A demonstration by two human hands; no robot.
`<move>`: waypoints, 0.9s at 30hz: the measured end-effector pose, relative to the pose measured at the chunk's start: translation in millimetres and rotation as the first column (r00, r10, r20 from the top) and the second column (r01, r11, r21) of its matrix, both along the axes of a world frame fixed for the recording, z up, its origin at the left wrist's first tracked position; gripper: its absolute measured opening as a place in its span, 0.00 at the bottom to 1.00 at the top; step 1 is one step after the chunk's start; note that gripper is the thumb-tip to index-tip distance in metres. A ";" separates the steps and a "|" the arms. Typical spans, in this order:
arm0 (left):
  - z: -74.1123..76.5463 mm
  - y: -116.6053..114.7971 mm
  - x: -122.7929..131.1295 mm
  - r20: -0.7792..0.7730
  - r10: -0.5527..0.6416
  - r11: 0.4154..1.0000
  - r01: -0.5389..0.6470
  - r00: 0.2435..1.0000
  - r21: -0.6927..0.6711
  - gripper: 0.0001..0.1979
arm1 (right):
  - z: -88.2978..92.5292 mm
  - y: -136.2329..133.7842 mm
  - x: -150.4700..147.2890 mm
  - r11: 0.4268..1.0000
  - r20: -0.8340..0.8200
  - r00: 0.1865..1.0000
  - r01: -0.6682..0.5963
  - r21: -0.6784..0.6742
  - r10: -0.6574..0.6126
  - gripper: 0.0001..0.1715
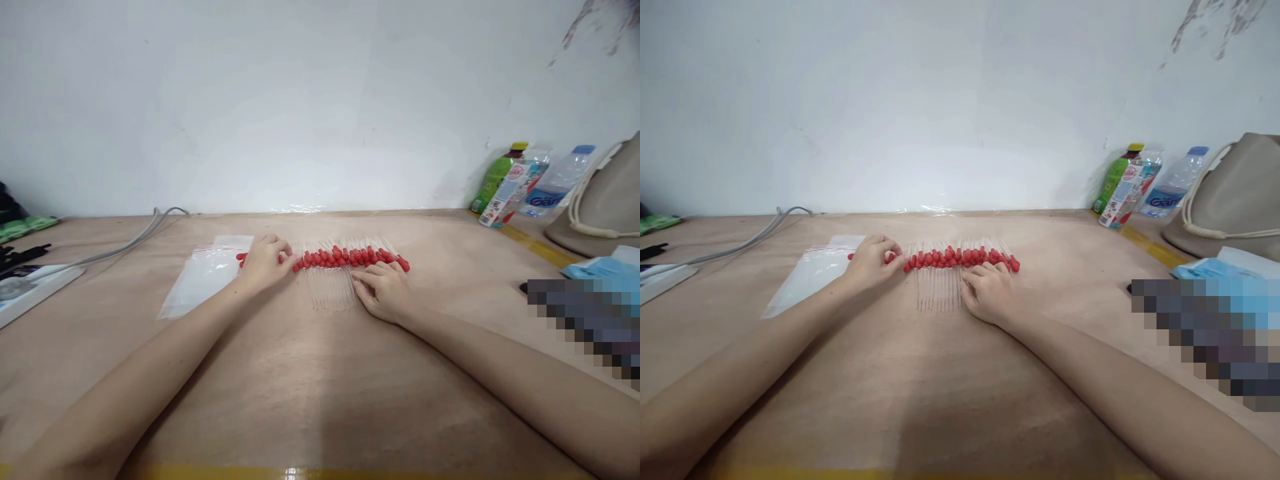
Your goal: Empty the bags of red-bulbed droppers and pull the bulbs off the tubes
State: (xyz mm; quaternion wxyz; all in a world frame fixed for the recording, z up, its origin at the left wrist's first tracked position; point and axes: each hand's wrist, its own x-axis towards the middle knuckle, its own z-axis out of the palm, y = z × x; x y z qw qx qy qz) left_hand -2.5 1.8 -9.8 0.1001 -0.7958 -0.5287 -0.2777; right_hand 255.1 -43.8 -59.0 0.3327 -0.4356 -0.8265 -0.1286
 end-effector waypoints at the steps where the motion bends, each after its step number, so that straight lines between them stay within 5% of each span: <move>1: -1.9 1.7 5.0 -0.008 -0.004 1.000 0.004 1.000 0.000 0.14 | 0.7 -0.9 -0.8 1.000 0.005 1.000 -0.008 -0.006 0.008 0.13; 15: -19.8 25.7 28.3 -0.003 0.036 0.994 -0.036 0.999 -0.100 0.16 | 6.1 -4.6 -1.3 0.995 0.006 0.999 -0.040 -0.086 0.041 0.16; 21: -12.7 8.5 22.4 0.176 0.179 0.983 -0.169 0.968 -0.069 0.12 | 6.0 1.0 0.1 0.999 -0.166 0.986 0.033 -0.007 -0.034 0.14; 27: -16.4 -19.0 9.7 0.160 0.013 1.000 -0.017 0.987 0.021 0.09 | 3.9 10.9 0.5 0.997 -0.225 0.974 -0.010 0.079 0.028 0.17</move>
